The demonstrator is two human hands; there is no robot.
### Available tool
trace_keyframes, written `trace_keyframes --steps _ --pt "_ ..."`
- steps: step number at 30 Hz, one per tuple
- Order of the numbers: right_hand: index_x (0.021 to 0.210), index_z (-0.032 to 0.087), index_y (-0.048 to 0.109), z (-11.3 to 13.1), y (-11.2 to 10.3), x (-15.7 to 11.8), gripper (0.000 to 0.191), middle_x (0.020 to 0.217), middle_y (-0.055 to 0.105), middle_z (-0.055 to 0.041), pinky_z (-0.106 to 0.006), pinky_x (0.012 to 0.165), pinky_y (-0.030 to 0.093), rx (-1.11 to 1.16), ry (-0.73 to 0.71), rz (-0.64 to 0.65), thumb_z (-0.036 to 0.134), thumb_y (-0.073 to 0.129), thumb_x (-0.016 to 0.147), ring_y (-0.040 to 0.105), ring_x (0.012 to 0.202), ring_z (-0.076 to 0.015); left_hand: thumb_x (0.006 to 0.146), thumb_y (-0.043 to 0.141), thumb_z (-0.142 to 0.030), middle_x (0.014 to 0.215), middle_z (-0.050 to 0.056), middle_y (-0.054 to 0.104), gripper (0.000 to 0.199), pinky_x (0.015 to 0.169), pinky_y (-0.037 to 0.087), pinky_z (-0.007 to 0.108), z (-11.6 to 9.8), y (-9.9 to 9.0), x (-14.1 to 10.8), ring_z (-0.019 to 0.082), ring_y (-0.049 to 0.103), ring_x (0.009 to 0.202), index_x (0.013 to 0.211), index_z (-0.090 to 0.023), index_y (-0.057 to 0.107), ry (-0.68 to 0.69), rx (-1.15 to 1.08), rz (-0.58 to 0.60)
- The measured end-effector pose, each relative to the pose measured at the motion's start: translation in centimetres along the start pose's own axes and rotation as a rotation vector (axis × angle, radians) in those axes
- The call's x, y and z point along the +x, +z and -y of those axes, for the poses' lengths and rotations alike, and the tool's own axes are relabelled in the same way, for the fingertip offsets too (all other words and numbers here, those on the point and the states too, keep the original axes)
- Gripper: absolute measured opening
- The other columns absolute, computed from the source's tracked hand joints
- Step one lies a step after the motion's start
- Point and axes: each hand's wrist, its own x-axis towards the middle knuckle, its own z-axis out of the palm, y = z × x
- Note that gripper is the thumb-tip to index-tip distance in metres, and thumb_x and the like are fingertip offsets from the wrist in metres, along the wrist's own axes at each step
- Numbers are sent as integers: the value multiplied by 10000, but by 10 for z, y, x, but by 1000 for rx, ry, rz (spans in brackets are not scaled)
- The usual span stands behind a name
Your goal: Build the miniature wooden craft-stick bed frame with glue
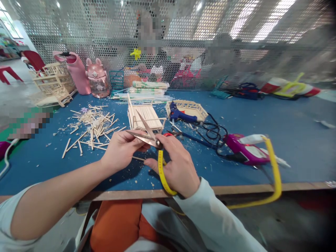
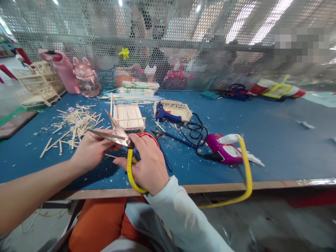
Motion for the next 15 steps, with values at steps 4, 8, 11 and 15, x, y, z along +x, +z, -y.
trace_keyframes --steps 4,8,11,15 --pt "1080 150 555 -2 2 -2 480 908 645 -112 -353 694 507 22 -3 -1 549 517 816 611 810 -228 612 785 -338 641 11 700 182 555 515 211 1 -1 -1 101 605 545 675 -175 733 36 40 4" --pt "1078 149 557 -2 4 -4 468 932 671 -115 -342 699 519 48 -12 -14 540 516 823 632 830 -227 636 767 -340 614 9 687 177 556 512 221 -2 1 -3 108 596 546 661 -170 724 89 114 -26" --pt "1072 142 566 -2 6 -5 448 924 679 -109 -326 703 522 82 8 -18 511 544 819 639 818 -213 667 740 -341 583 10 663 187 540 494 217 -4 2 -4 106 566 534 651 -155 722 131 187 -52" --pt "1061 140 581 -2 7 -5 378 947 687 -95 -306 736 510 128 63 17 424 593 811 639 834 -198 716 691 -336 602 14 659 201 541 479 210 -2 2 -3 106 548 547 665 -144 720 173 265 -58"
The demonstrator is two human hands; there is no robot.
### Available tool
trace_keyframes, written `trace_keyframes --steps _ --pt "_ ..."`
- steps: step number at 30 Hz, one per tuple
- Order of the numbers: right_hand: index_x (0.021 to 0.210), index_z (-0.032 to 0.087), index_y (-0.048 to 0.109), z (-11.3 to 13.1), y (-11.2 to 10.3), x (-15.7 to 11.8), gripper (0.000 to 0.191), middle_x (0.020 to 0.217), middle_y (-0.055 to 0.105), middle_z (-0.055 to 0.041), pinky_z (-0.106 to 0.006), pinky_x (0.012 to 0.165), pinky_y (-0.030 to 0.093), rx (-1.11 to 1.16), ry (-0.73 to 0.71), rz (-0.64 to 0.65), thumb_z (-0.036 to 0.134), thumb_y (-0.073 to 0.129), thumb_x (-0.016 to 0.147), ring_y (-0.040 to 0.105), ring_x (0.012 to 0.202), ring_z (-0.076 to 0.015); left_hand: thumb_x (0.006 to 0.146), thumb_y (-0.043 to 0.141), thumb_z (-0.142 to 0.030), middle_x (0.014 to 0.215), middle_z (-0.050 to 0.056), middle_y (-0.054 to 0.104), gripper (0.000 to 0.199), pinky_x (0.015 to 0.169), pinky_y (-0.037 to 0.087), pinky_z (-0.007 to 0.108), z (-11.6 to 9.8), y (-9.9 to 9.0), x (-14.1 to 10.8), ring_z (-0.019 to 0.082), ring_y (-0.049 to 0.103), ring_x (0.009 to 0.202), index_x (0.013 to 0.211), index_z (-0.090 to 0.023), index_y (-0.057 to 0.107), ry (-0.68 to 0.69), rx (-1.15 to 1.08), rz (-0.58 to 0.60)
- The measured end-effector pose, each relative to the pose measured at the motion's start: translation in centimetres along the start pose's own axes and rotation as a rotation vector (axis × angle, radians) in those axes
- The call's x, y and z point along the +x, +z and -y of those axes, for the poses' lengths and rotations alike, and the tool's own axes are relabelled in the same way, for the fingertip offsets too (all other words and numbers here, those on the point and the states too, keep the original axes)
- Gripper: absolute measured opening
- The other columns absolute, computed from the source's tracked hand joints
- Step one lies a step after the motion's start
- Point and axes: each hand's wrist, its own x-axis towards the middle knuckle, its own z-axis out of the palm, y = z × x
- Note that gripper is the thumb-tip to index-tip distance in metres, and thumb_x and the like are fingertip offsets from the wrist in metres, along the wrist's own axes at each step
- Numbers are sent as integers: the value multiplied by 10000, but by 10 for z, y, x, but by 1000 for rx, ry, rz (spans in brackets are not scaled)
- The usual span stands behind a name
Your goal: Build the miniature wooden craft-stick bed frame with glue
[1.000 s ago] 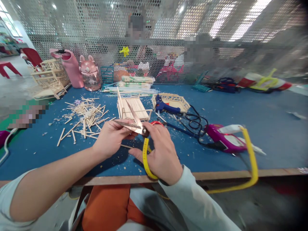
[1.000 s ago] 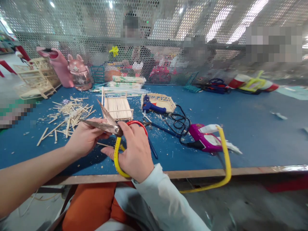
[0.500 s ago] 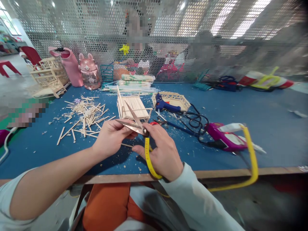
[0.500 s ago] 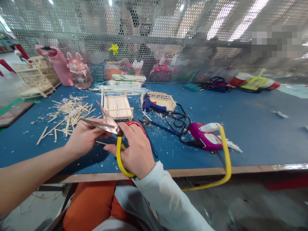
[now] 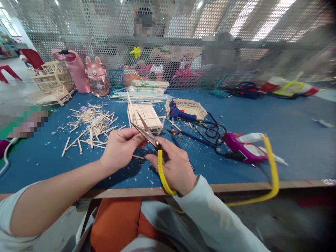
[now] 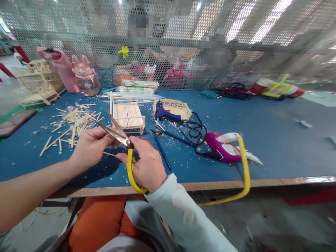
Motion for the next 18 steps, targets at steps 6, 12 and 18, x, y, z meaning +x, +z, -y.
trace_keyframes --steps 6,12,18 --pt "1021 149 605 3 -2 0 300 850 673 -46 -248 616 475 33 68 18 356 599 803 577 653 -138 835 546 -268 687 22 641 180 598 459 223 11 -3 2 128 573 624 780 -151 671 153 274 26" --pt "1001 169 616 8 -5 2 288 652 593 11 -229 497 408 68 106 52 375 585 802 455 505 -106 878 462 -230 768 40 645 192 696 435 249 12 -6 1 160 586 743 815 -173 634 384 566 13" --pt "1049 171 588 8 -3 0 350 893 671 -66 -282 662 483 -3 96 24 426 576 810 611 730 -170 863 495 -240 713 27 632 181 650 442 243 12 -6 -1 148 574 670 797 -176 650 299 420 38"
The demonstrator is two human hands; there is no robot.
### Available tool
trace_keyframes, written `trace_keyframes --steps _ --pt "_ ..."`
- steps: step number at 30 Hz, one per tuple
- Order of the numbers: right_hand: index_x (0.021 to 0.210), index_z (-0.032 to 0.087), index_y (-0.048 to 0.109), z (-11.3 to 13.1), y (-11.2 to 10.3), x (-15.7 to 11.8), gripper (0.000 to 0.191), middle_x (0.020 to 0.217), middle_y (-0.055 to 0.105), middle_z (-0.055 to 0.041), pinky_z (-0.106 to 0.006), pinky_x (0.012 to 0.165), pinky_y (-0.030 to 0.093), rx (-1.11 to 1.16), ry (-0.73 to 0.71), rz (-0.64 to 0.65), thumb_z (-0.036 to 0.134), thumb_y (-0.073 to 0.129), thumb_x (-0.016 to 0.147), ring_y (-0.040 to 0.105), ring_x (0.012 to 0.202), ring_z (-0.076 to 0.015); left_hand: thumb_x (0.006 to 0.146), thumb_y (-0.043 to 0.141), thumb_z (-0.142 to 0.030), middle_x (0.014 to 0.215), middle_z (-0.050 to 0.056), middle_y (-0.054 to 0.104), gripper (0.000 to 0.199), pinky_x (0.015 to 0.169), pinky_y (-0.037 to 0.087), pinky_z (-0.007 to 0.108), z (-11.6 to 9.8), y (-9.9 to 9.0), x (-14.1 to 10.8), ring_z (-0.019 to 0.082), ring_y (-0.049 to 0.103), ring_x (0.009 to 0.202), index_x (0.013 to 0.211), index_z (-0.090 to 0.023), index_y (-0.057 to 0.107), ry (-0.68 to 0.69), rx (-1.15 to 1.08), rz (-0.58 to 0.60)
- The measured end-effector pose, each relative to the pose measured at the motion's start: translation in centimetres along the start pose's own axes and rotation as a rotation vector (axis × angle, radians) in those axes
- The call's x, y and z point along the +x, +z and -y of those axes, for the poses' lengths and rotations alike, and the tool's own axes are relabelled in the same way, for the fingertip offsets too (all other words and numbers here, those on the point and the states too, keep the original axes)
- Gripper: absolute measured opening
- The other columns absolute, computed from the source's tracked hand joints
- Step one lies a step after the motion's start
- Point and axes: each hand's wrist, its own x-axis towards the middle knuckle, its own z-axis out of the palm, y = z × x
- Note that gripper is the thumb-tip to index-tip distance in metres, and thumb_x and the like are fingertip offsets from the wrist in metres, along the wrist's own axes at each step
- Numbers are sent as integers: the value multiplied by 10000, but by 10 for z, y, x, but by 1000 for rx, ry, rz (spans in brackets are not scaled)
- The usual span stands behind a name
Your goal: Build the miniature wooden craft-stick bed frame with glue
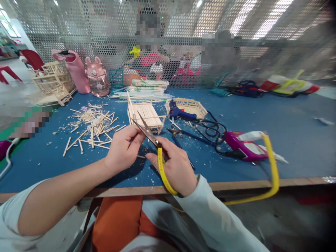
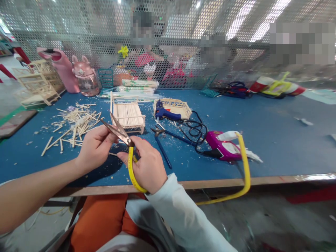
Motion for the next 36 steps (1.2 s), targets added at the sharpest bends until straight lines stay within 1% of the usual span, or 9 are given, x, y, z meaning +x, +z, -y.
trace_keyframes --steps 3,6,8,15,21,25,30,33,36 --pt "1088 166 560 -1 -1 -1 464 972 657 -103 -337 728 494 -56 -22 -2 516 585 784 620 826 -212 826 537 -198 802 39 676 135 694 468 259 3 0 0 159 605 730 813 -188 671 -3 -64 -30" --pt "1093 142 549 0 -2 -1 535 921 634 -106 -365 736 497 -72 -65 -7 561 586 764 601 836 -227 789 561 -155 867 45 695 127 727 483 271 6 1 0 160 620 759 812 -189 681 -31 -112 -67" --pt "1089 132 549 0 -2 -1 545 892 616 -103 -367 733 497 -65 -82 -23 568 581 764 588 835 -227 782 575 -159 857 46 699 113 725 487 273 5 2 0 157 621 750 807 -184 682 -46 -140 -73" --pt "1099 159 540 3 -1 1 508 929 604 -101 -355 738 499 -17 -73 -31 546 586 773 579 853 -216 812 578 -263 757 21 668 131 578 478 221 -4 4 -2 121 578 607 791 -185 682 -116 -294 -21" --pt "1101 160 542 0 -4 3 519 985 628 -118 -385 784 495 -45 -134 -45 555 585 767 589 910 -242 799 582 -223 806 31 675 126 582 470 223 -1 2 -1 118 565 602 749 -186 691 -76 -227 1" --pt "1053 155 569 -2 0 3 388 942 663 -101 -321 732 507 -14 -128 -52 464 567 817 624 846 -207 850 526 -253 730 29 647 188 597 459 233 0 0 -3 132 556 620 799 -185 694 -50 -194 25" --pt "996 170 592 -3 1 3 266 873 677 -61 -263 654 493 10 -66 -47 361 594 810 623 738 -166 858 519 -286 680 20 611 213 605 432 234 -5 -1 -2 135 536 622 762 -175 673 -103 -181 57" --pt "931 180 600 -2 -1 3 191 725 642 -11 -217 541 448 50 -51 -27 338 565 829 550 561 -110 834 557 -311 642 4 581 198 594 417 229 -7 0 0 125 513 602 725 -172 648 -136 -223 60" --pt "910 176 588 -3 -7 3 225 657 593 9 -216 486 414 66 35 -61 382 546 827 479 486 -93 824 565 -339 615 -5 552 216 582 420 225 -6 2 3 113 506 583 703 -165 609 -193 -295 71"
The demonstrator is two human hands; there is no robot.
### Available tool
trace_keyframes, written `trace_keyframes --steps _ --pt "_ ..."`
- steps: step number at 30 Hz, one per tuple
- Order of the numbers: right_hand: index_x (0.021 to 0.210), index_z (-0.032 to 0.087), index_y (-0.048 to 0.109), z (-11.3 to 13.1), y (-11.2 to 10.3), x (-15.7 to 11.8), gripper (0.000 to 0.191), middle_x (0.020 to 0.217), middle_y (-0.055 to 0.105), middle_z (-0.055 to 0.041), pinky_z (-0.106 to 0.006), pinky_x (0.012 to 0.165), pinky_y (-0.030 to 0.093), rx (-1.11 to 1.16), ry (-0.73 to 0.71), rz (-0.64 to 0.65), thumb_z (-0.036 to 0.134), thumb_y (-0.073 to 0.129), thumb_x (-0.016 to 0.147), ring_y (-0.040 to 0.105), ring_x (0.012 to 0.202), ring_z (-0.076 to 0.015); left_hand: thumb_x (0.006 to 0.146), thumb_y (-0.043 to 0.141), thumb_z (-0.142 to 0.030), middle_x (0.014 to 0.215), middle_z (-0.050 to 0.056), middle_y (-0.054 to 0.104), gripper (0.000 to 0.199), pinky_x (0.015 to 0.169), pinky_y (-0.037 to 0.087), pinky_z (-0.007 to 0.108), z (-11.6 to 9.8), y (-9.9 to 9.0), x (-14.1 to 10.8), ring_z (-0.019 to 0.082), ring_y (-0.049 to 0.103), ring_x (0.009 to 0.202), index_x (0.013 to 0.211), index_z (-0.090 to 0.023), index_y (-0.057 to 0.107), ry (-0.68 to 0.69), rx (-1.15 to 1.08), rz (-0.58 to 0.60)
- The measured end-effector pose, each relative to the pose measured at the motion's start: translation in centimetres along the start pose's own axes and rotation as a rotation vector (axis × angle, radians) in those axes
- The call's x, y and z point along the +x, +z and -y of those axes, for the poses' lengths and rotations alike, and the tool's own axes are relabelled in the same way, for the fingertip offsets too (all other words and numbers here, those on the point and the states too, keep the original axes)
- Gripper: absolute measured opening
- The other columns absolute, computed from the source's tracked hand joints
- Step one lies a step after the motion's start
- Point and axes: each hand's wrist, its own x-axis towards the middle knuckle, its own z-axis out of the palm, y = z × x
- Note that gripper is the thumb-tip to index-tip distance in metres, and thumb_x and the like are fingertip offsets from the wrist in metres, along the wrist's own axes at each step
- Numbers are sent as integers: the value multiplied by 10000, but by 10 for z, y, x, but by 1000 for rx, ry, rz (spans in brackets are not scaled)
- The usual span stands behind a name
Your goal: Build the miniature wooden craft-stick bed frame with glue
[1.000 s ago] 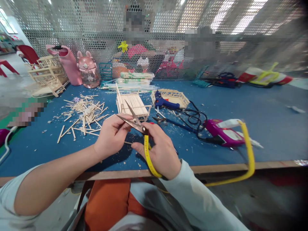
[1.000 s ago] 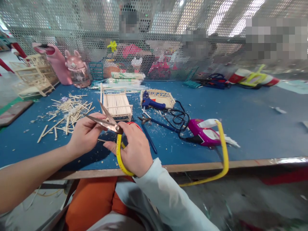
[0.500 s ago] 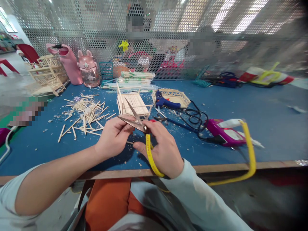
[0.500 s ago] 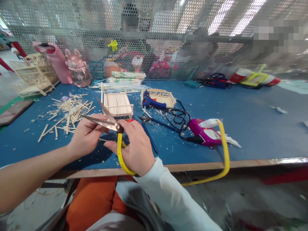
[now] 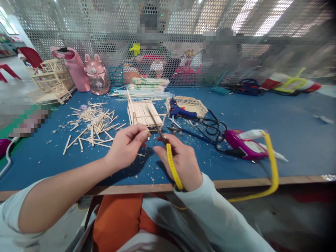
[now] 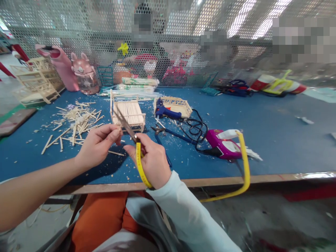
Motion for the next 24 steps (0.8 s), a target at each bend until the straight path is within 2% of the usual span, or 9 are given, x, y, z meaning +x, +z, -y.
trace_keyframes --steps 2,4,7,11,14,17,20,23,24 --pt "936 176 573 -2 -11 0 294 650 575 11 -228 477 410 -28 102 -47 433 562 794 466 478 -99 820 561 -347 629 -3 556 209 585 432 226 1 0 1 109 516 589 733 -162 602 -37 -45 12" --pt "1015 181 549 -8 -28 -3 385 638 562 20 -240 485 417 -122 202 -34 436 605 731 483 490 -115 813 557 -336 644 -2 554 191 583 433 225 0 -1 2 104 515 596 748 -161 596 -49 -69 33" --pt "1116 186 485 -19 -63 -14 465 627 579 25 -248 503 434 -323 350 164 302 571 673 542 507 -143 792 528 -255 636 -14 513 139 573 413 224 -1 -3 1 95 488 589 689 -164 546 -49 -92 66" --pt "1091 194 473 -33 -103 -34 405 700 647 -27 -278 524 466 -529 499 354 330 489 710 637 587 -201 769 408 -184 591 -25 420 181 529 371 233 0 -4 0 94 421 552 591 -180 438 -66 -150 91" --pt "1078 196 514 -43 -110 -42 361 874 692 -78 -326 610 508 -589 450 442 353 445 761 678 748 -245 794 356 -178 580 -22 405 228 518 347 244 3 -2 1 100 393 545 575 -184 415 -43 -57 127" --pt "1087 144 551 -55 -101 -33 371 1005 679 -135 -360 725 518 -626 322 446 341 393 815 665 889 -266 822 351 -177 580 -24 413 244 527 335 240 4 0 2 101 391 556 588 -178 422 2 88 198" --pt "1169 83 553 -64 -95 -5 434 1034 662 -177 -390 793 504 -756 247 468 288 391 823 652 926 -282 837 359 -172 571 -32 424 253 529 329 224 1 -1 3 93 390 546 592 -173 421 86 220 294" --pt "1159 177 604 -67 -99 39 410 1070 668 -130 -411 808 496 -823 144 679 320 460 803 654 906 -285 836 381 -147 591 -26 471 237 556 356 211 0 -5 2 90 422 562 610 -164 453 192 323 440" --pt "1160 203 605 -68 -98 55 401 1113 663 -108 -403 820 490 -826 132 662 313 456 805 644 944 -280 839 385 -144 609 -18 494 229 572 369 210 1 -6 2 93 438 579 628 -161 474 224 346 488"
